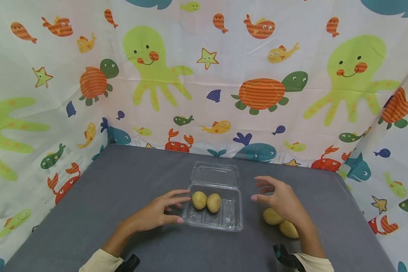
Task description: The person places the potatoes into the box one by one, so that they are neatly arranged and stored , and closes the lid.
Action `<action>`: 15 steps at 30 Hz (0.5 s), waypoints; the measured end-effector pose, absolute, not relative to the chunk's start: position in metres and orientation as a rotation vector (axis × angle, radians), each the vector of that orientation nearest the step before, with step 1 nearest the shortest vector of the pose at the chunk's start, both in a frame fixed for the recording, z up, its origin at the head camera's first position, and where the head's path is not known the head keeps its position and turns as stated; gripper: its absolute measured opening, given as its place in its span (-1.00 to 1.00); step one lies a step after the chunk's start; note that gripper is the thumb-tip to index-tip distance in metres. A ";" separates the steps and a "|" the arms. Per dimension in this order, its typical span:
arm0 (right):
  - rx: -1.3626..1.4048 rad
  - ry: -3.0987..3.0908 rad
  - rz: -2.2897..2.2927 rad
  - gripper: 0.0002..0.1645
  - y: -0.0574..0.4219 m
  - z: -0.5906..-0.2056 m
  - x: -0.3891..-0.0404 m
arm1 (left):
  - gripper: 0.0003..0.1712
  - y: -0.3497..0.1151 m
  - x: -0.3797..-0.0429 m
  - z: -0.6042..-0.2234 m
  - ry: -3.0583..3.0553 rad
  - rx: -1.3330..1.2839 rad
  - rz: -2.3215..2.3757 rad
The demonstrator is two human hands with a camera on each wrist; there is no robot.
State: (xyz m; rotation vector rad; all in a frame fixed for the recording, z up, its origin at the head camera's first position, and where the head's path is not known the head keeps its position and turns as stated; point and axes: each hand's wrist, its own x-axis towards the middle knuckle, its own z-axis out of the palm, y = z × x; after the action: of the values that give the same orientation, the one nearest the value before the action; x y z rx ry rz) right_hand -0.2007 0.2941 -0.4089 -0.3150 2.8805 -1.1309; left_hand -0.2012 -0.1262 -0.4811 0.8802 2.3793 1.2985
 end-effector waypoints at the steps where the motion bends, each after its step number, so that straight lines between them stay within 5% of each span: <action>1: -0.314 2.870 -1.128 -0.19 0.296 -0.409 -0.201 | -0.22 -0.126 -0.201 -0.481 2.378 0.878 1.301; 15: -0.228 2.787 -1.125 -0.15 0.348 -0.412 -0.200 | -0.23 -0.127 -0.202 -0.481 2.365 0.872 1.312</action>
State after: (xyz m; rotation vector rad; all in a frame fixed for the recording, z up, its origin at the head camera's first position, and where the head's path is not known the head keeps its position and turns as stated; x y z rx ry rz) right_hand -0.2004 0.3475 -0.4116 -0.2281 2.7867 -1.1255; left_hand -0.2019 -0.1267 -0.4810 0.8724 2.3649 1.3121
